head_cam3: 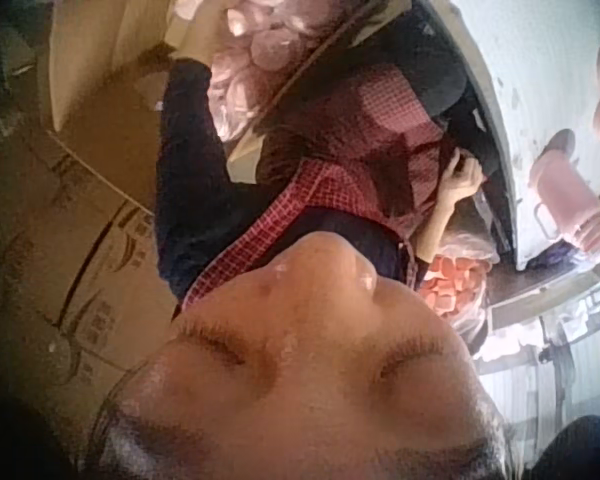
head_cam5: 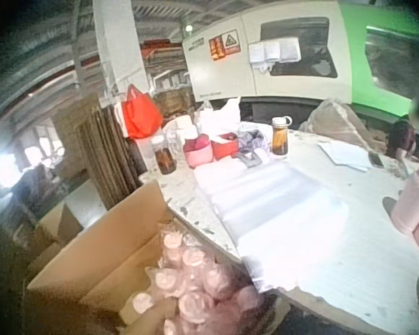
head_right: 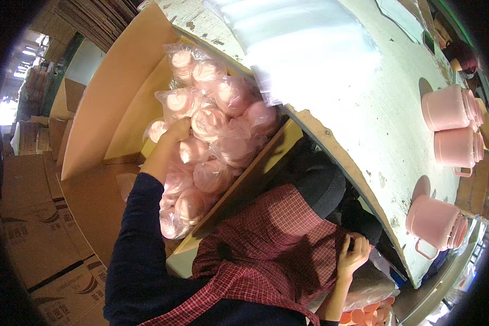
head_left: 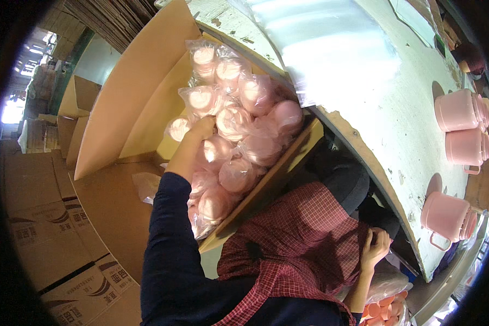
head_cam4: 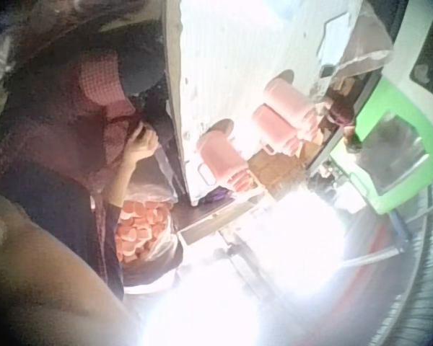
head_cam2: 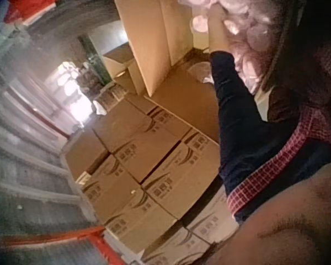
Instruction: The person assembles pink thermos flasks by screwing lids onto bodies, then places each completed unit into a plastic bag and into a cardboard box. The person repeats this process for multiple units.
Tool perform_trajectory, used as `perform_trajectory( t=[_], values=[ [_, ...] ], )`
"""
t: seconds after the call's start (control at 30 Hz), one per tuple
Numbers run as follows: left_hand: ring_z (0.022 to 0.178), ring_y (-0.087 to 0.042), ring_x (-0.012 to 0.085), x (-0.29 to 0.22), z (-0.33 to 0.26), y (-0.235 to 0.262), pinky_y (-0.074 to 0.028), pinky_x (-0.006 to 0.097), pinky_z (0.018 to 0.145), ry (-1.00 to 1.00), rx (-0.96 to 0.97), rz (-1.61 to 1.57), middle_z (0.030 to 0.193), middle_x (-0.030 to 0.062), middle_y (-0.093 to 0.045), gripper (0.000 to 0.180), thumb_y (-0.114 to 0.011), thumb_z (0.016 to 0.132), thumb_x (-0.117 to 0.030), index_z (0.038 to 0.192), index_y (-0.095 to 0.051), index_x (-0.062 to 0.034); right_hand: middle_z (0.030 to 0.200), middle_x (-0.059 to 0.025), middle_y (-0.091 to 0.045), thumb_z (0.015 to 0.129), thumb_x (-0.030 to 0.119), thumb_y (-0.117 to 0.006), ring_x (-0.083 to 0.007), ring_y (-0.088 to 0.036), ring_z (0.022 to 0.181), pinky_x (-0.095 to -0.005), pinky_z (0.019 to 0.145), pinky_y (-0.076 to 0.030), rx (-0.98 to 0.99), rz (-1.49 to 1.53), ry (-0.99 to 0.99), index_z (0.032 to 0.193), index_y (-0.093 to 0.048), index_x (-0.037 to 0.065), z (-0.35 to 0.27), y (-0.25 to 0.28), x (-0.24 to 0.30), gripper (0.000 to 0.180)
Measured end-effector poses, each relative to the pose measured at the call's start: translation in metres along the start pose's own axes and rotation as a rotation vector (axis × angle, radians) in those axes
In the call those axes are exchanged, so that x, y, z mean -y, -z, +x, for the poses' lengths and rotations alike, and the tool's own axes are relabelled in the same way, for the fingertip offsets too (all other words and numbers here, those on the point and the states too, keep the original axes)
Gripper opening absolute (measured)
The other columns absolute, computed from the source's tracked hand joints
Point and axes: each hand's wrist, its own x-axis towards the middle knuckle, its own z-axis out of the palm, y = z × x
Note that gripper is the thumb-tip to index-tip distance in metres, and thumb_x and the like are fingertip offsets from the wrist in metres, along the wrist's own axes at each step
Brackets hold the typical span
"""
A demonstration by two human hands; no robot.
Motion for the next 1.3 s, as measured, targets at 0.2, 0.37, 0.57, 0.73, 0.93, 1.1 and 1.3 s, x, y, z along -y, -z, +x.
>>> perform_trajectory(
  t=[0.2,0.37,0.57,0.73,0.93,1.1,1.3],
  values=[
    [0.105,-0.063,0.0396,-0.029,-0.03,0.042,-0.051,0.046,0.088,-0.079,-0.15,-0.019,0.117,0.0209,-0.065,0.056,-0.068,0.079,-0.014,0.133,-0.054,-0.0081,0.084,-0.0118,-0.063,0.087,0.012,-0.067,-0.0329,-0.059,0.079,-0.0428,0.073,-0.043,0.01,0.02,0.005,0.08,-0.06,0.004,-0.001,0.002,0.0,0.013],
    [0.103,-0.064,0.0371,-0.081,-0.07,0.085,-0.052,0.045,0.087,-0.126,-0.283,0.085,0.119,0.0174,-0.065,0.05,-0.067,0.081,-0.015,0.13,-0.059,-0.0091,0.082,-0.0096,-0.066,0.081,0.011,-0.072,-0.0308,-0.062,0.078,-0.0417,0.075,-0.046,-0.059,0.046,0.001,0.079,-0.064,0.007,-0.003,0.0,-0.004,0.01],
    [0.09,-0.066,0.0342,-0.194,-0.118,0.095,-0.053,0.044,0.081,-0.45,-0.435,-0.193,0.101,0.0152,-0.07,0.023,-0.062,0.086,-0.001,0.107,-0.07,-0.0034,0.092,-0.0115,-0.069,0.083,0.003,-0.072,-0.024,-0.067,0.08,-0.0334,0.074,-0.052,-0.151,0.564,-0.397,0.095,-0.068,0.001,-0.001,0.043,-0.017,0.013],
    [0.092,-0.066,0.0285,-0.313,-0.159,0.071,-0.052,0.04,0.084,-1.004,-0.454,-0.34,0.098,0.0089,-0.07,0.023,-0.066,0.082,0.0,0.103,-0.072,-0.0081,0.109,-0.0152,-0.066,0.082,0.0,-0.071,-0.0241,-0.063,0.092,-0.033,0.082,-0.05,-0.615,0.257,-0.216,0.11,-0.065,-0.001,0.029,0.139,-0.053,0.028],
    [0.097,-0.065,0.0223,-0.419,-0.168,0.017,-0.047,0.039,0.094,-1.371,-0.363,-0.31,0.097,0.0056,-0.069,0.02,-0.065,0.083,-0.008,0.102,-0.072,-0.0088,0.121,-0.0141,-0.063,0.089,0.017,-0.067,-0.0377,-0.054,0.118,-0.0439,0.101,-0.043,-0.684,-0.183,-0.069,0.115,-0.066,0.004,0.105,0.192,-0.122,0.029],
    [0.088,-0.066,0.0226,-0.433,-0.169,-0.023,-0.049,0.038,0.089,-1.354,-0.336,-0.152,0.085,0.0042,-0.069,0.019,-0.068,0.081,-0.009,0.1,-0.073,-0.0078,0.105,-0.0124,-0.068,0.083,0.014,-0.067,-0.0361,-0.056,0.119,-0.0462,0.098,-0.044,-0.623,-0.289,0.039,0.096,-0.069,0.005,0.105,0.178,-0.124,0.015],
    [0.092,-0.067,0.0197,-0.428,-0.165,-0.006,-0.05,0.035,0.092,-1.026,0.042,-0.667,0.101,0.006,-0.071,0.021,-0.065,0.09,-0.009,0.11,-0.069,-0.0058,0.078,-0.0031,-0.064,0.072,0.02,-0.073,-0.0226,-0.064,0.081,-0.0396,0.083,-0.048,-0.655,-0.195,0.2,0.077,-0.066,0.01,0.059,0.199,-0.056,0.013]
  ],
)
